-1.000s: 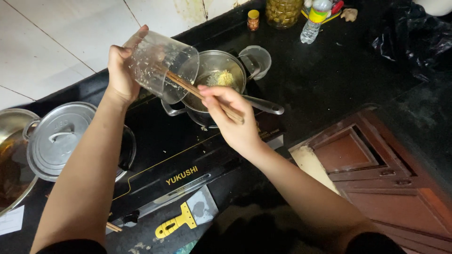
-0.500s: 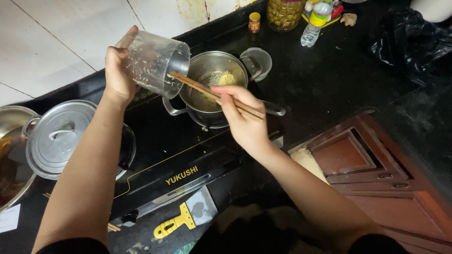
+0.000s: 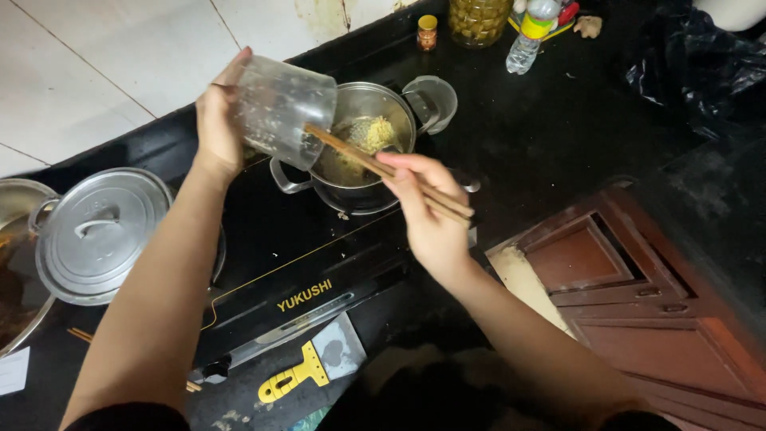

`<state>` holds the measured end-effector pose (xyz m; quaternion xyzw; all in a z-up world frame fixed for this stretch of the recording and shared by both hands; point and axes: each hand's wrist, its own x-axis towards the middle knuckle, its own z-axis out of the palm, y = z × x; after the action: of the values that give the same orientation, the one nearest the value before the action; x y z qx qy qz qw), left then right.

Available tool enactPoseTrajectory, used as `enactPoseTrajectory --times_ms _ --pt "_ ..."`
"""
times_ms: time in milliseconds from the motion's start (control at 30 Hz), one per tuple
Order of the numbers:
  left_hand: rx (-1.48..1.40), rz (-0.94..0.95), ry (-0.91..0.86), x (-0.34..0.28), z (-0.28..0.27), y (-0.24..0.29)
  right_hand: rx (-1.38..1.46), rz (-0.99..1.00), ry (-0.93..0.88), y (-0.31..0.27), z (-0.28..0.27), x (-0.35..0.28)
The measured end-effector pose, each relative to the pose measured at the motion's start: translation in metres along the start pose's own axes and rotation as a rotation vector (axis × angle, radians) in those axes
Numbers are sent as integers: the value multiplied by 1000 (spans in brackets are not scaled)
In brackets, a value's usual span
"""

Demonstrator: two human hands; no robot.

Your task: Pouring oil into a pot on a gas stove and sautéing minced garlic using a ladle and chopsticks.

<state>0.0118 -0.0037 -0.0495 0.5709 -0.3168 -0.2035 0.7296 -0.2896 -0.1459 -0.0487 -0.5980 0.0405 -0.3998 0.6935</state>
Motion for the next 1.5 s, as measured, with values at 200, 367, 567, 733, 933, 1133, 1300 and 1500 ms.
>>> enactPoseTrajectory --times_ms 200,367,567,733,933,1133,1300,1500 --pt "387 128 25 -1 10 1 -69 -38 -36 16 -6 -4" --pt "208 142 64 -5 -7 8 -214 -53 -11 13 -29 -19" --pt "149 55 130 -24 11 5 -355 -115 -28 7 -6 -17" --pt "153 124 144 -37 29 -7 -412 -361 -210 8 4 -17" --pt "-408 143 186 -82 31 12 -497 -304 -390 -14 -15 -33" --pt "-969 -36 262 -133 24 -5 -580 -431 -420 19 -36 -50" --pt "-929 -19 27 -167 37 -7 -495 -401 -419 20 -37 -52" --pt "-804 -278 82 -236 81 -8 -204 -159 -67 -8 -71 -23"
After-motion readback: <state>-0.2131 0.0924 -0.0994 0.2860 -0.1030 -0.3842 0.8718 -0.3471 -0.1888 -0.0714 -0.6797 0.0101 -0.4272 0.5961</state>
